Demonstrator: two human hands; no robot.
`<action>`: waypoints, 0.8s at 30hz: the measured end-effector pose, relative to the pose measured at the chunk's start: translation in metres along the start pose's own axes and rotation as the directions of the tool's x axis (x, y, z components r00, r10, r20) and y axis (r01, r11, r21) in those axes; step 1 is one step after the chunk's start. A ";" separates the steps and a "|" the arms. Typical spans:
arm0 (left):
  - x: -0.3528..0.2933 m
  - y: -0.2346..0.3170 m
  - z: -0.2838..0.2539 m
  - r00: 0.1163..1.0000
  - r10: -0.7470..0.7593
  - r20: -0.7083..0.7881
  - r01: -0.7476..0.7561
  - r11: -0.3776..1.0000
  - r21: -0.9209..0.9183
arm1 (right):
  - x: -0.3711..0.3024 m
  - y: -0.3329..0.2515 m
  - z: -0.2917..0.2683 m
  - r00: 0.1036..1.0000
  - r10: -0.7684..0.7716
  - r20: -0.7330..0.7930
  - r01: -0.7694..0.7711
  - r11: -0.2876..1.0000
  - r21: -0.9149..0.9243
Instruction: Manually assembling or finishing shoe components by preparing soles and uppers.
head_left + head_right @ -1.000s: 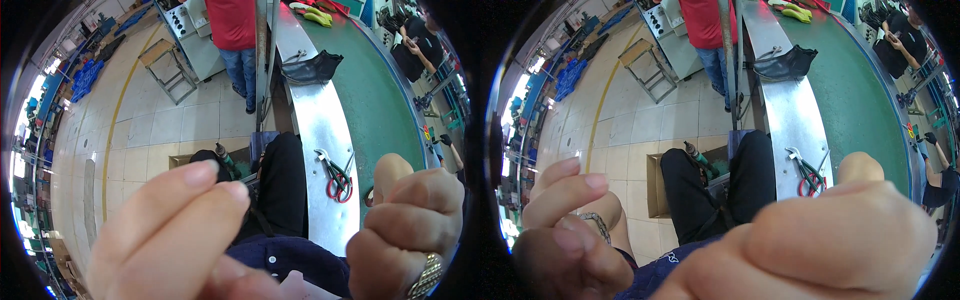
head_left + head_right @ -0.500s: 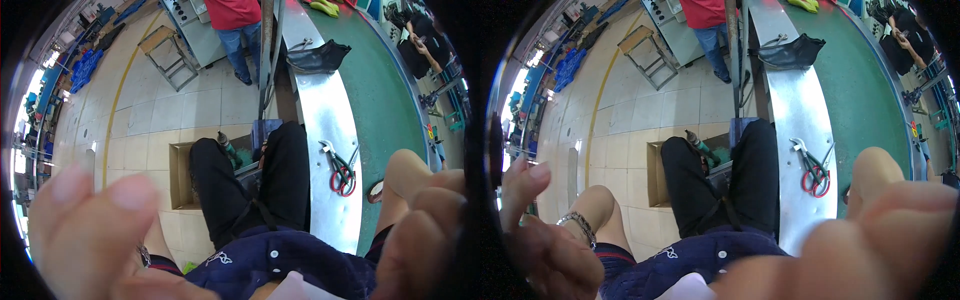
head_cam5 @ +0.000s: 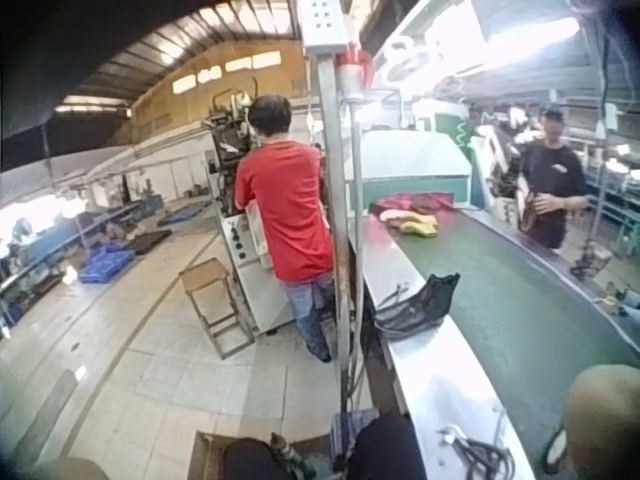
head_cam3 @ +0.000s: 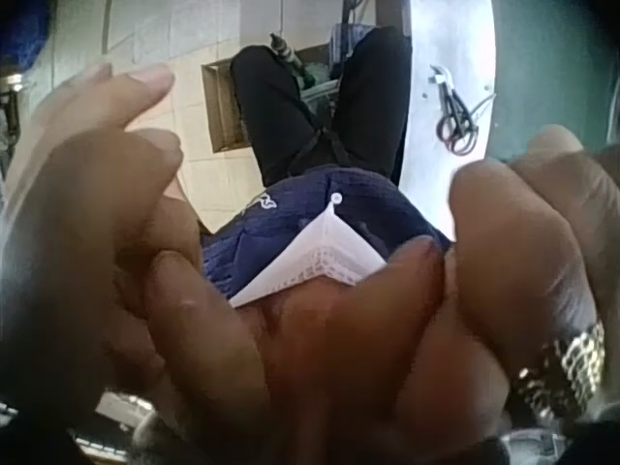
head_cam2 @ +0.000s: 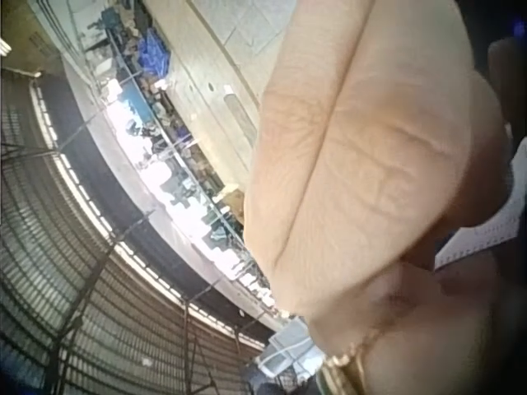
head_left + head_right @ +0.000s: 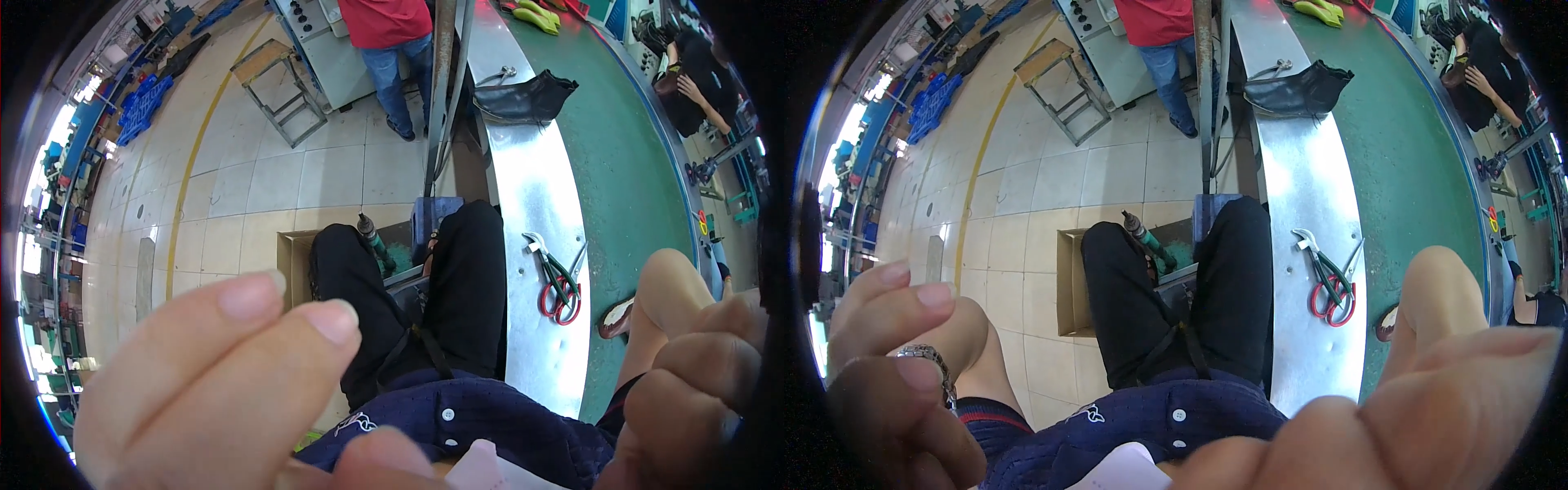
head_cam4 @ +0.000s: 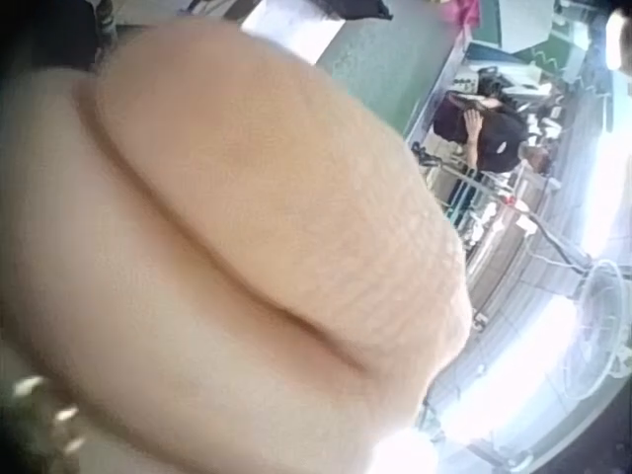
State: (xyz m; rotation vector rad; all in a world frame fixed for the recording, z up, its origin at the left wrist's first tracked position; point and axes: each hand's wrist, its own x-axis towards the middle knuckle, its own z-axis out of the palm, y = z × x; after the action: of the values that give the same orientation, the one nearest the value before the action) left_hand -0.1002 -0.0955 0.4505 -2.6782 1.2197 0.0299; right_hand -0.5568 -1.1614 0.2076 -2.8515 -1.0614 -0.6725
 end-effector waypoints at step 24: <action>-0.005 0.015 0.014 0.975 -0.221 -0.022 0.190 0.881 -0.433 | 0.008 0.009 -0.008 1.000 -0.008 -0.005 0.008 1.000 0.003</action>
State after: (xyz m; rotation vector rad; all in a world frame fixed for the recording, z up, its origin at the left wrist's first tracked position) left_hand -0.1138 -0.0990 0.4345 -3.2054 1.0357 0.1964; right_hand -0.5495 -1.1647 0.2191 -2.8433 -1.0728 -0.6782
